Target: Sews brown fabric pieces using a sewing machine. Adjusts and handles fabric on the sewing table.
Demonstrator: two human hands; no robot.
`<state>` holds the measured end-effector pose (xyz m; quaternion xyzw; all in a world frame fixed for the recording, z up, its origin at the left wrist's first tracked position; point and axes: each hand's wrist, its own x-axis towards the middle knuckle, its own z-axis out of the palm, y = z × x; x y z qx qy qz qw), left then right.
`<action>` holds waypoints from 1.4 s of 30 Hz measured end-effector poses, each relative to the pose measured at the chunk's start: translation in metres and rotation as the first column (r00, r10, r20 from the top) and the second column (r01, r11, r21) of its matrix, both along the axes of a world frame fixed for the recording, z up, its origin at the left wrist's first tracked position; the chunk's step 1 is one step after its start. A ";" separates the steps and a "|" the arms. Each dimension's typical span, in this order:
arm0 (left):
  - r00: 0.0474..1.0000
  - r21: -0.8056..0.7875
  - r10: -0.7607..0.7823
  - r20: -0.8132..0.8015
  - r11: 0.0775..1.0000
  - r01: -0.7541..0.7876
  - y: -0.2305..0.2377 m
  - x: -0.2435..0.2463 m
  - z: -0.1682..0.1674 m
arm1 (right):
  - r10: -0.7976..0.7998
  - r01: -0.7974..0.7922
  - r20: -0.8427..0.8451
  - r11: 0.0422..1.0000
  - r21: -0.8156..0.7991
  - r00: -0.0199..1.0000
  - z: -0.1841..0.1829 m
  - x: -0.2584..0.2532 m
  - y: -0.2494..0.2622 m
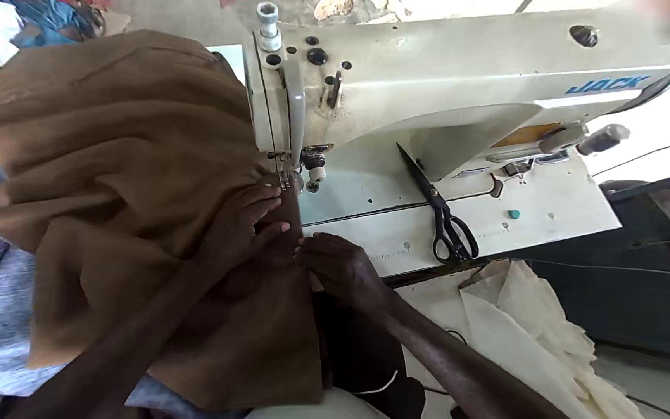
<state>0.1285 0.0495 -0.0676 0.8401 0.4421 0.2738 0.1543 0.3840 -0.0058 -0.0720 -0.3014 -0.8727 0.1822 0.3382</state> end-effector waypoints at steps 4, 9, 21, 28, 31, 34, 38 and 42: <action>1.000 0.001 0.012 0.001 1.000 -0.012 0.022 -0.001 0.005 | -0.040 0.040 0.001 0.999 -0.012 0.999 0.004 -0.005 0.021; 0.998 0.003 0.048 -0.029 0.999 -0.048 0.045 -0.003 0.011 | -0.049 0.049 0.005 0.999 -0.022 0.999 0.008 -0.010 0.045; 0.999 0.089 0.013 -0.042 0.996 -0.010 0.085 -0.009 0.013 | -0.118 0.116 -0.042 0.992 -0.057 0.992 0.000 -0.022 0.073; 0.939 0.033 0.324 -0.114 0.946 -0.322 -0.025 -0.060 0.055 | -0.279 0.207 -0.150 0.904 -0.373 0.948 0.010 -0.005 0.008; 0.756 0.064 0.654 0.000 0.755 -0.653 -0.099 -0.139 0.043 | -0.409 0.181 -0.237 0.755 -0.631 0.881 0.021 0.007 -0.043; 0.572 -0.019 0.819 -0.040 0.572 -0.820 -0.128 -0.207 0.013 | -0.490 0.133 -0.241 0.611 -0.780 0.838 0.027 0.005 -0.077; 0.601 -0.001 0.796 -0.080 0.602 -0.798 -0.098 -0.255 -0.002 | -0.541 -0.016 -0.365 0.544 -0.839 0.758 0.011 -0.014 -0.097; 0.724 0.049 0.683 0.094 0.724 -0.689 -0.069 -0.281 0.004 | -0.581 -0.116 -0.385 0.445 -0.888 0.718 0.006 -0.029 -0.103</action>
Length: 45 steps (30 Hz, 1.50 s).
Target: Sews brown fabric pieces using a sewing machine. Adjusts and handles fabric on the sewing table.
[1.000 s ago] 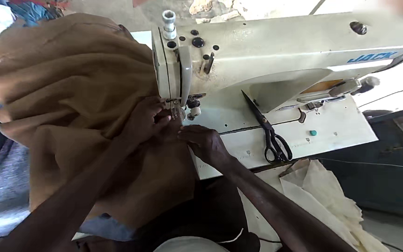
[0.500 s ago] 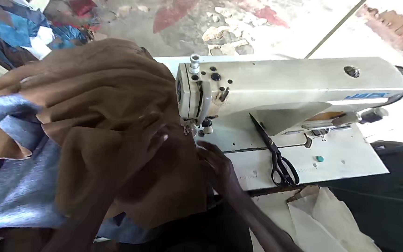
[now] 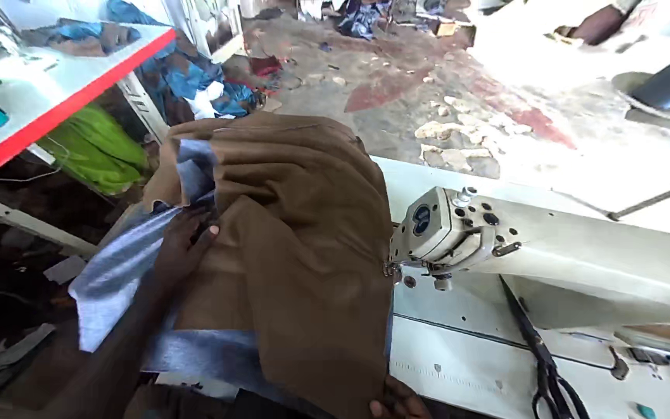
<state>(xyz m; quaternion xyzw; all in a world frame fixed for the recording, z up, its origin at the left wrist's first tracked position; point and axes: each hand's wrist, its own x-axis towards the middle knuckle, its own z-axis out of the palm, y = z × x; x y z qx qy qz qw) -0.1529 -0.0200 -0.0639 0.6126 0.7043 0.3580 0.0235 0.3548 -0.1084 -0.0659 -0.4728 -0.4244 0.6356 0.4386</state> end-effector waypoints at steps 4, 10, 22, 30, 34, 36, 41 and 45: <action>0.989 0.209 -0.117 -0.091 0.969 0.134 -0.008 0.047 0.023 | 0.001 0.002 0.024 0.995 -0.095 1.000 0.014 -0.005 0.002; 0.707 -0.156 -0.692 -0.148 0.722 0.674 -0.088 0.257 0.026 | -0.015 0.000 -0.068 0.977 -0.211 0.998 0.014 0.001 0.001; 0.642 -0.164 -0.749 -0.164 0.663 0.731 -0.094 0.292 0.023 | -0.009 -0.036 -0.185 0.970 -0.241 0.983 0.012 0.008 -0.003; 0.712 -0.137 -0.701 -0.045 0.710 0.691 -0.104 0.298 0.010 | 0.063 -0.093 -0.222 0.987 -0.128 0.973 0.006 0.018 -0.009; 0.747 -0.142 -0.582 0.321 0.751 0.645 -0.115 0.310 0.023 | 0.044 -0.073 -0.209 0.989 -0.129 0.977 0.010 0.016 -0.007; 0.727 -0.097 -0.551 0.410 0.766 0.635 -0.119 0.317 0.034 | 0.035 -0.055 -0.171 0.992 -0.116 0.985 0.012 0.015 -0.007; 0.796 -0.075 -0.604 0.041 0.793 0.605 -0.120 0.333 0.034 | 0.012 -0.038 -0.170 0.988 -0.149 0.985 0.020 0.016 -0.011; 0.817 -0.076 -0.574 -0.060 0.818 0.570 -0.127 0.336 0.029 | 0.071 -0.113 -0.209 0.974 -0.197 0.975 0.027 0.021 -0.013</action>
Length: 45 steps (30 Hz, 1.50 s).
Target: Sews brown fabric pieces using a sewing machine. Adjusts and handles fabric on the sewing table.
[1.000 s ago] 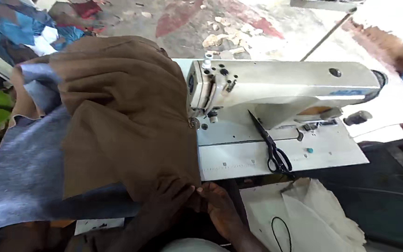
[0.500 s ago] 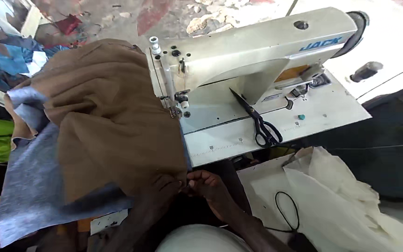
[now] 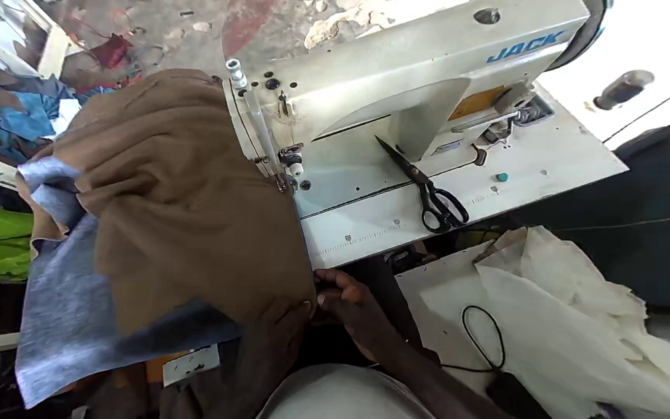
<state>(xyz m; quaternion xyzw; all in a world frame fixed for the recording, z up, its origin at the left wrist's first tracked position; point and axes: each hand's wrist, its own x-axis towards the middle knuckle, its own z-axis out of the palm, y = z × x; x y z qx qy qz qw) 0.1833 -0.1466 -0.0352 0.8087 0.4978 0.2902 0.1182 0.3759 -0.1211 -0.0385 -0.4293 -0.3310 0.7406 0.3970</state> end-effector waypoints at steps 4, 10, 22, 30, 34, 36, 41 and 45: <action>1.000 0.071 0.009 -0.002 0.997 -0.009 -0.004 -0.002 -0.002 | 0.060 -0.062 -0.061 0.998 -0.022 0.996 0.012 0.005 -0.001; 0.998 0.155 0.063 0.010 0.986 -0.064 0.000 -0.002 0.001 | 0.122 -0.118 -0.118 0.992 0.036 0.986 0.026 0.011 -0.003; 0.949 -0.169 -0.286 0.130 0.937 0.306 0.040 -0.031 0.028 | -0.011 0.020 -0.066 0.991 0.135 0.998 0.009 -0.002 -0.002; 0.534 -0.248 0.258 0.805 0.964 -0.092 0.037 -0.045 0.055 | -0.183 0.020 0.269 0.858 0.513 0.946 -0.007 0.000 0.023; 0.547 -0.221 0.236 0.803 0.971 -0.094 0.034 -0.042 0.054 | -0.091 0.029 0.140 0.917 0.397 0.986 -0.003 -0.033 0.041; 0.706 -0.137 0.125 0.697 0.990 -0.039 0.032 -0.038 0.055 | -0.027 0.019 0.020 0.953 0.303 0.999 0.003 -0.049 0.045; 0.969 -0.039 -0.128 0.209 0.989 0.139 0.031 -0.032 0.053 | -0.311 0.080 0.218 0.721 0.688 0.925 -0.017 -0.052 0.031; 0.975 -0.084 -0.215 0.057 0.972 0.220 0.032 -0.024 0.049 | -0.482 -0.233 0.325 0.240 0.942 0.814 -0.034 -0.013 0.025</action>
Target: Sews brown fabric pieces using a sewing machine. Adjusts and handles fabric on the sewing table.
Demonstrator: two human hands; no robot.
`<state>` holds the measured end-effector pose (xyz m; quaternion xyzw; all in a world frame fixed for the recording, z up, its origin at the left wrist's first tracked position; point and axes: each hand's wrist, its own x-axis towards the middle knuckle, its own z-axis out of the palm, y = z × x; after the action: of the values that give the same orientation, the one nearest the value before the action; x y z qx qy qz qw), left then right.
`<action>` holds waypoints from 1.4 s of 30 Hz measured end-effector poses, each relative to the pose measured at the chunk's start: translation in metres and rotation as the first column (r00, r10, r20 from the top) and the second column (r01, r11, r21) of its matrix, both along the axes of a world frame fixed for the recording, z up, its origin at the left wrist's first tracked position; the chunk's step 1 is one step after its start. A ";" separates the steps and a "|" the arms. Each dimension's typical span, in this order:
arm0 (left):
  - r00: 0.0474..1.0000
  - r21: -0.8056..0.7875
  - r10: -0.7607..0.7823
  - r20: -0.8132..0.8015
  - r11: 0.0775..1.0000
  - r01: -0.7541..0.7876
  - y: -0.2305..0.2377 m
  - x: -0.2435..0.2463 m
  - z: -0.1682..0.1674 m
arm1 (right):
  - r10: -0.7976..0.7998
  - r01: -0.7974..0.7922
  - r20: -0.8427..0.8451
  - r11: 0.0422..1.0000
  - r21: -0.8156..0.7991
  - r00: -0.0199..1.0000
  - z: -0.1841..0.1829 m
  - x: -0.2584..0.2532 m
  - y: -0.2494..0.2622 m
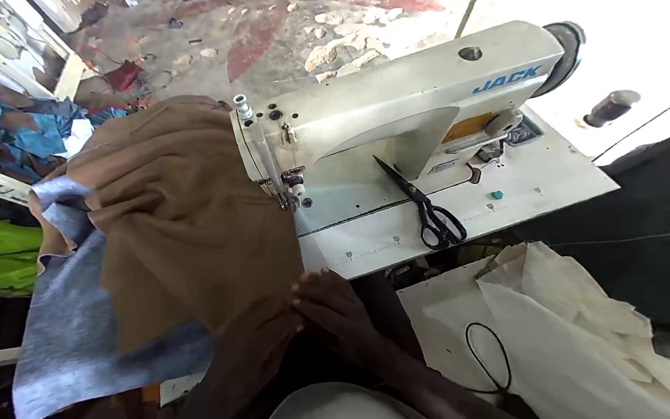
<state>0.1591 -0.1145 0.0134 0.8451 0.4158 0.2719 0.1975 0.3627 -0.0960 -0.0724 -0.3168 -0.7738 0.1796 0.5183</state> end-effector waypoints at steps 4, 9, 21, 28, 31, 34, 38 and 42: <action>0.998 -0.104 -0.011 -0.063 0.995 0.005 -0.001 0.014 0.006 | 0.053 -0.057 0.075 0.998 0.042 0.996 -0.011 0.015 -0.001; 0.951 -0.604 -0.221 -0.218 0.796 0.046 0.038 -0.005 0.012 | 0.094 -0.080 0.245 0.995 -0.064 0.965 -0.014 0.019 0.002; 0.993 0.019 0.044 -0.111 0.999 -0.042 0.125 -0.022 -0.083 | 0.117 -0.075 0.356 0.988 -0.132 0.927 0.009 0.021 0.018; 0.996 0.053 0.047 -0.074 0.998 -0.043 0.145 -0.025 -0.083 | 0.099 -0.063 0.357 0.992 -0.112 0.929 0.010 0.017 0.034; 0.998 0.086 0.063 -0.029 0.994 -0.061 0.156 -0.026 -0.087 | 0.096 -0.061 0.363 0.992 -0.107 0.927 0.007 0.017 0.043; 0.996 0.064 0.084 -0.040 0.995 -0.082 0.165 -0.027 -0.084 | 0.098 -0.067 0.331 0.992 -0.103 0.938 0.004 0.015 0.055; 0.995 0.097 0.097 -0.036 0.991 -0.093 0.185 -0.031 -0.084 | 0.093 -0.065 0.299 0.993 -0.103 0.950 0.001 0.013 0.073; 0.993 0.095 0.113 -0.035 0.989 -0.109 0.200 -0.033 -0.083 | 0.091 -0.062 0.313 0.993 -0.099 0.946 0.001 0.012 0.090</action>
<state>0.1257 0.0857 -0.0698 0.8341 0.4531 0.2845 0.1339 0.3747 -0.0064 -0.0712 -0.3338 -0.8499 0.1803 0.3656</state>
